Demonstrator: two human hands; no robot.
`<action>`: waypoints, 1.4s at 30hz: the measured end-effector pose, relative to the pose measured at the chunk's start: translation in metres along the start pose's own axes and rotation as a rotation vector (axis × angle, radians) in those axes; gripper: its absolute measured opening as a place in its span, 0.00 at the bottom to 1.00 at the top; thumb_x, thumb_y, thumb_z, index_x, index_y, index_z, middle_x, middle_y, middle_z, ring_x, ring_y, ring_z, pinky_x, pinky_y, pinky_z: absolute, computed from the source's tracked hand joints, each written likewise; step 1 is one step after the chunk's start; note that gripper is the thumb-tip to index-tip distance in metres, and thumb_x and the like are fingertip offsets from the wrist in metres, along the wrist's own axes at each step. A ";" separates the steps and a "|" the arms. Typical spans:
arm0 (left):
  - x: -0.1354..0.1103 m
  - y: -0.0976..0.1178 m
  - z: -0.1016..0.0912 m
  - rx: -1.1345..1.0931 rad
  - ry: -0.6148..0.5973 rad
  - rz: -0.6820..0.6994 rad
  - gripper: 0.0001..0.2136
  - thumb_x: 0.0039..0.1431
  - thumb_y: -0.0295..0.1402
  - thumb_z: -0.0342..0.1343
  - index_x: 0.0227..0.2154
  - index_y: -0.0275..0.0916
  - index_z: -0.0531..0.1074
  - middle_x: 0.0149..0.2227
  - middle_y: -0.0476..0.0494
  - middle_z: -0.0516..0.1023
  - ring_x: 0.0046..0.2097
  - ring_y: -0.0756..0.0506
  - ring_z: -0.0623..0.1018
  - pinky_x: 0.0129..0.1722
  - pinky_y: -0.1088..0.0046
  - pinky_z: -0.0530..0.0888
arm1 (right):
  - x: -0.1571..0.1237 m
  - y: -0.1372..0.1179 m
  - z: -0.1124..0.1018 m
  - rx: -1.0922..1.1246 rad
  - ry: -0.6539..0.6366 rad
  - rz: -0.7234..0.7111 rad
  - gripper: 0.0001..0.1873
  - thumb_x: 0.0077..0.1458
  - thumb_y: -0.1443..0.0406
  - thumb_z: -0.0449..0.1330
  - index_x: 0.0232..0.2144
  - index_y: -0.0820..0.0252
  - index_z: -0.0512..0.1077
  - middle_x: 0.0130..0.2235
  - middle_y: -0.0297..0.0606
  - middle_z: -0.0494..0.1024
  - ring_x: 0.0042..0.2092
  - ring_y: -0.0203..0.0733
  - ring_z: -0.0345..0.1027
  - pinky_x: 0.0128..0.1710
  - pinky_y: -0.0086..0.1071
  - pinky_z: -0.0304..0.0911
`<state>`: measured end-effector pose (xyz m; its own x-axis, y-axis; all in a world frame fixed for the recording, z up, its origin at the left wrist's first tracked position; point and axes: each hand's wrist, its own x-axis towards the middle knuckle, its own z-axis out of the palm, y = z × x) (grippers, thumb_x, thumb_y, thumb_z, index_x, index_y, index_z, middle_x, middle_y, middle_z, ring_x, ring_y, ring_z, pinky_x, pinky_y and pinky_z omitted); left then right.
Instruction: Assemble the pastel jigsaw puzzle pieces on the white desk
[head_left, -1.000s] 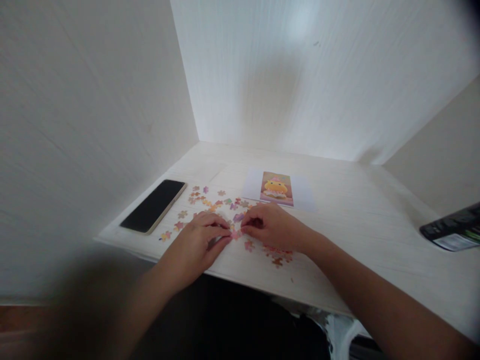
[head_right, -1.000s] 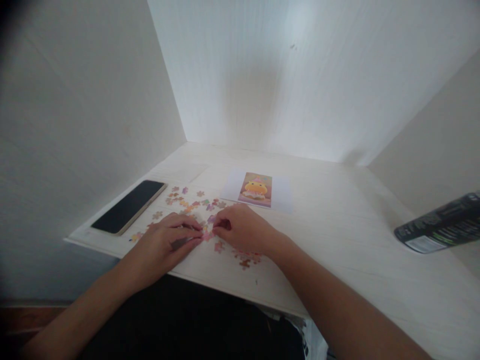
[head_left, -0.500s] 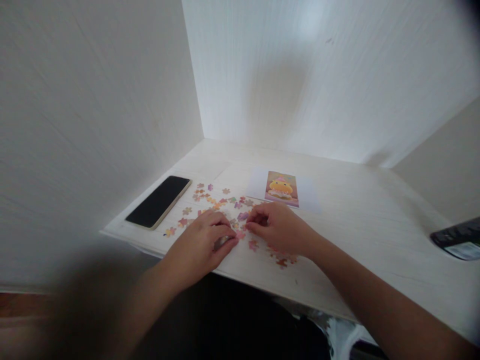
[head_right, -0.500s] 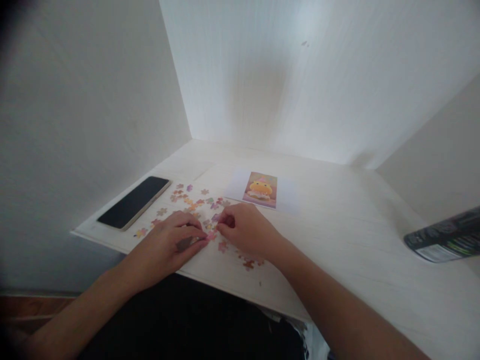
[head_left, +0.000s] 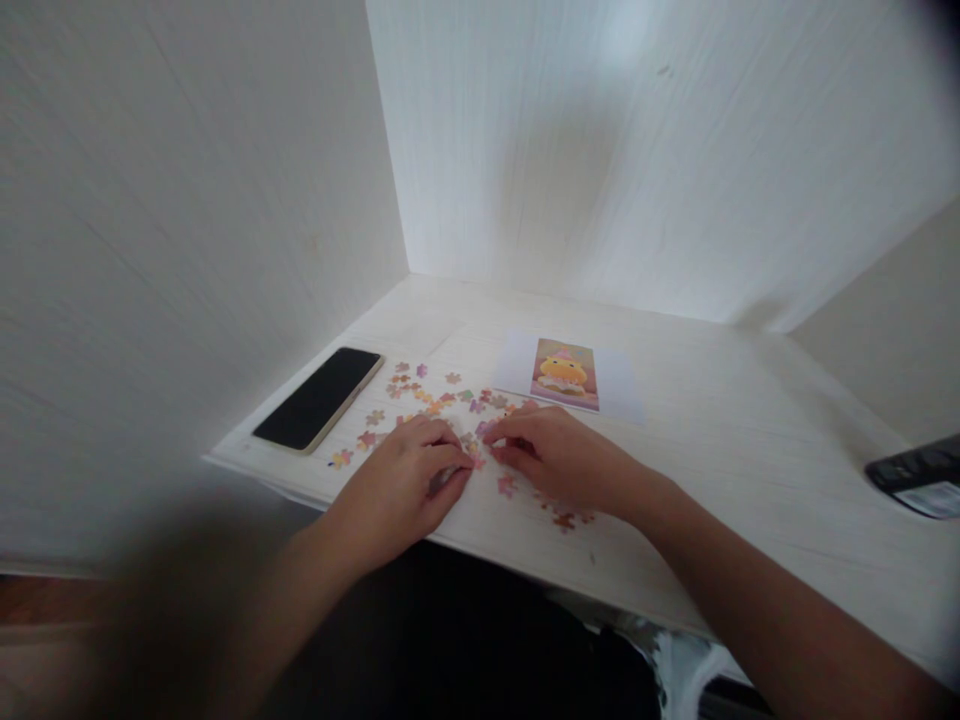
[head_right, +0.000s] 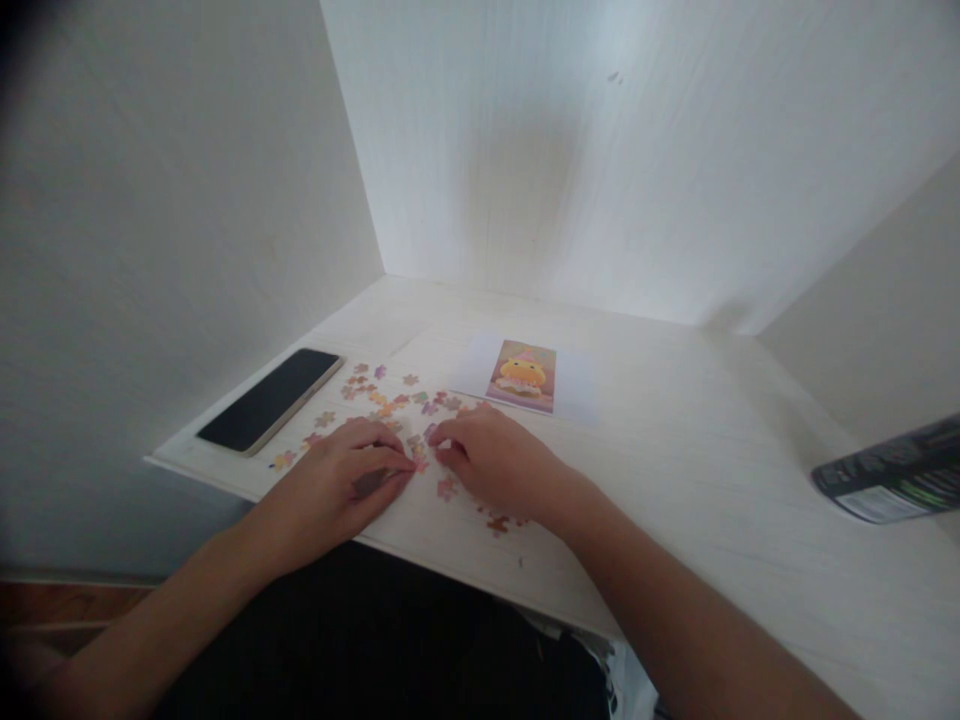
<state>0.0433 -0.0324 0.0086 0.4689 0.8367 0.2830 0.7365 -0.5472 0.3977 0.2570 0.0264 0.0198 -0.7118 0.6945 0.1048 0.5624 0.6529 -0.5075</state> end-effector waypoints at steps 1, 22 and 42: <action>0.000 0.000 0.000 0.000 0.003 0.003 0.08 0.64 0.32 0.53 0.36 0.41 0.78 0.39 0.43 0.76 0.44 0.43 0.73 0.47 0.64 0.69 | -0.001 0.000 -0.002 -0.006 -0.033 -0.041 0.12 0.59 0.69 0.55 0.39 0.56 0.78 0.35 0.39 0.79 0.37 0.40 0.68 0.39 0.32 0.57; 0.001 -0.004 0.001 -0.111 -0.032 0.080 0.09 0.65 0.27 0.51 0.39 0.44 0.76 0.41 0.52 0.81 0.45 0.47 0.75 0.51 0.67 0.68 | 0.002 0.007 0.002 -0.006 -0.040 -0.143 0.10 0.62 0.67 0.57 0.41 0.56 0.78 0.40 0.39 0.76 0.42 0.40 0.68 0.45 0.32 0.59; 0.003 -0.003 0.001 -0.137 -0.013 0.012 0.05 0.64 0.31 0.55 0.37 0.44 0.76 0.38 0.52 0.80 0.42 0.48 0.75 0.47 0.69 0.68 | 0.002 0.009 0.002 0.036 -0.088 -0.120 0.10 0.60 0.68 0.56 0.41 0.57 0.77 0.42 0.40 0.75 0.44 0.41 0.67 0.47 0.35 0.59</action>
<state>0.0427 -0.0281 0.0072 0.4841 0.8299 0.2773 0.6578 -0.5542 0.5101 0.2599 0.0329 0.0138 -0.8077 0.5823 0.0920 0.4571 0.7172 -0.5259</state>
